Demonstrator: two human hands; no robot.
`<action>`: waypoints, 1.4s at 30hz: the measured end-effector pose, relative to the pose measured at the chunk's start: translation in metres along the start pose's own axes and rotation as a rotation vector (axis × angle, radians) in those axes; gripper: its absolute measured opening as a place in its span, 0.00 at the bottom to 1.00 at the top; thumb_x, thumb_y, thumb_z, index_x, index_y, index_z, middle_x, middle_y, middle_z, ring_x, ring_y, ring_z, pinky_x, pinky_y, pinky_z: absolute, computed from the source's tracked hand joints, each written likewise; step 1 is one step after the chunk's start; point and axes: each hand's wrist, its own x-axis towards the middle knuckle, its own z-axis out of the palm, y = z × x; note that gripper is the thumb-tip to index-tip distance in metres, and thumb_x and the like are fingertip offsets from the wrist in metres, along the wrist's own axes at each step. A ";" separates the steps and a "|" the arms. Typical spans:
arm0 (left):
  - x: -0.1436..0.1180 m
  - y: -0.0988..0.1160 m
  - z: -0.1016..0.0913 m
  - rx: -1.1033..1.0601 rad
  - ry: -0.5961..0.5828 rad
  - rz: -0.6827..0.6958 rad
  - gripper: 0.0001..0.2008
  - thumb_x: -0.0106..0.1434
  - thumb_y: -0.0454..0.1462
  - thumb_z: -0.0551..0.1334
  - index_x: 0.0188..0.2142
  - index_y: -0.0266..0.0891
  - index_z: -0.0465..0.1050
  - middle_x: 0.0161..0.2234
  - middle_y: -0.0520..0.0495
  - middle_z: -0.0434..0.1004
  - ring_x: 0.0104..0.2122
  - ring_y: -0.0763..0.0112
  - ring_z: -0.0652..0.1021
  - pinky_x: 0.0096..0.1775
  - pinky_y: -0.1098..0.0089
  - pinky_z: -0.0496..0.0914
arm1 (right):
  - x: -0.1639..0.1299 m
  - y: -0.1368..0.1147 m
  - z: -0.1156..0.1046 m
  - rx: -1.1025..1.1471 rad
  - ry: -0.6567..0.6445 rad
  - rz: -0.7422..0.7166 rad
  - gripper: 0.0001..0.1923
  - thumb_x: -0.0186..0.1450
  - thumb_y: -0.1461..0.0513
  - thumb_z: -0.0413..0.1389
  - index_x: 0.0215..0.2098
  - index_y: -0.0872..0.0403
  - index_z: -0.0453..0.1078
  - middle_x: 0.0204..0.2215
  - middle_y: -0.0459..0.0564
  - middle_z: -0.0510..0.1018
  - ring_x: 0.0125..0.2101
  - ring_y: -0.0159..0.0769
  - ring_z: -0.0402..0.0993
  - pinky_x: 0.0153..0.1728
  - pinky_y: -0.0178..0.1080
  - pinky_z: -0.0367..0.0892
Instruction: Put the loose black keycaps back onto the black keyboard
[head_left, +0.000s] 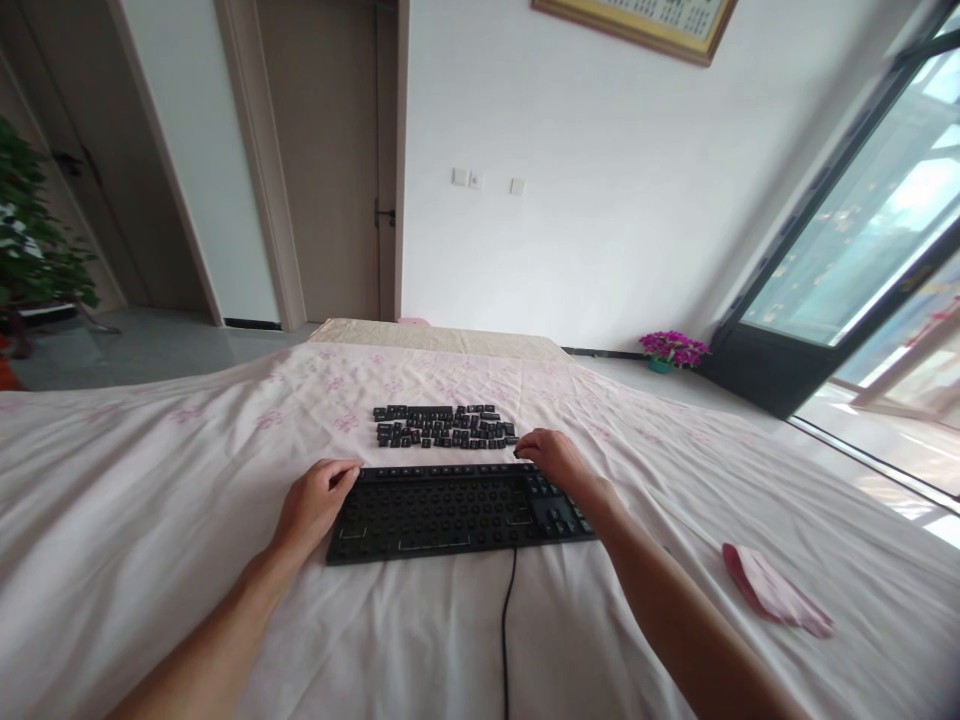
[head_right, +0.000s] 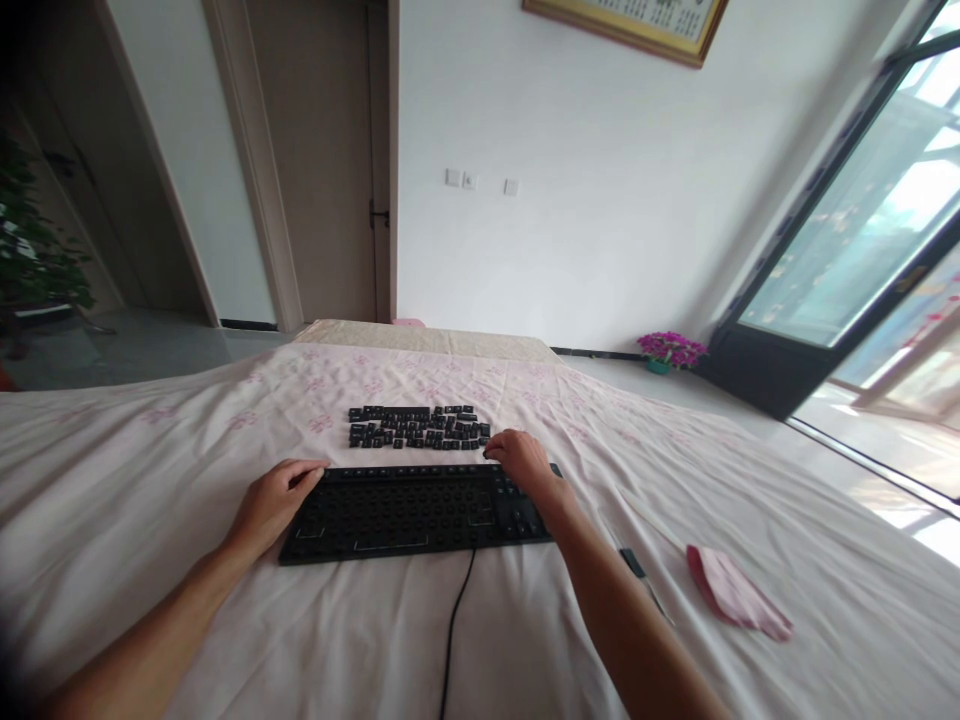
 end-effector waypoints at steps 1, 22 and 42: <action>0.000 0.000 0.000 0.000 0.000 -0.005 0.17 0.62 0.45 0.55 0.41 0.43 0.79 0.44 0.49 0.80 0.45 0.65 0.78 0.46 0.71 0.69 | -0.003 0.000 -0.002 0.008 0.001 -0.029 0.11 0.62 0.59 0.55 0.37 0.48 0.79 0.38 0.46 0.80 0.40 0.36 0.74 0.41 0.33 0.61; -0.001 0.001 -0.001 -0.004 0.000 -0.011 0.17 0.62 0.45 0.55 0.41 0.43 0.79 0.44 0.49 0.80 0.45 0.64 0.78 0.46 0.70 0.69 | -0.018 -0.008 0.012 -0.118 0.068 -0.231 0.13 0.66 0.64 0.50 0.34 0.52 0.78 0.33 0.50 0.76 0.40 0.36 0.69 0.43 0.34 0.59; 0.000 -0.001 -0.001 0.016 0.000 0.007 0.17 0.62 0.45 0.54 0.41 0.43 0.79 0.45 0.48 0.80 0.45 0.63 0.77 0.47 0.69 0.69 | -0.031 -0.015 0.011 -0.218 0.050 -0.254 0.13 0.69 0.63 0.48 0.37 0.53 0.76 0.36 0.50 0.74 0.41 0.36 0.66 0.42 0.36 0.59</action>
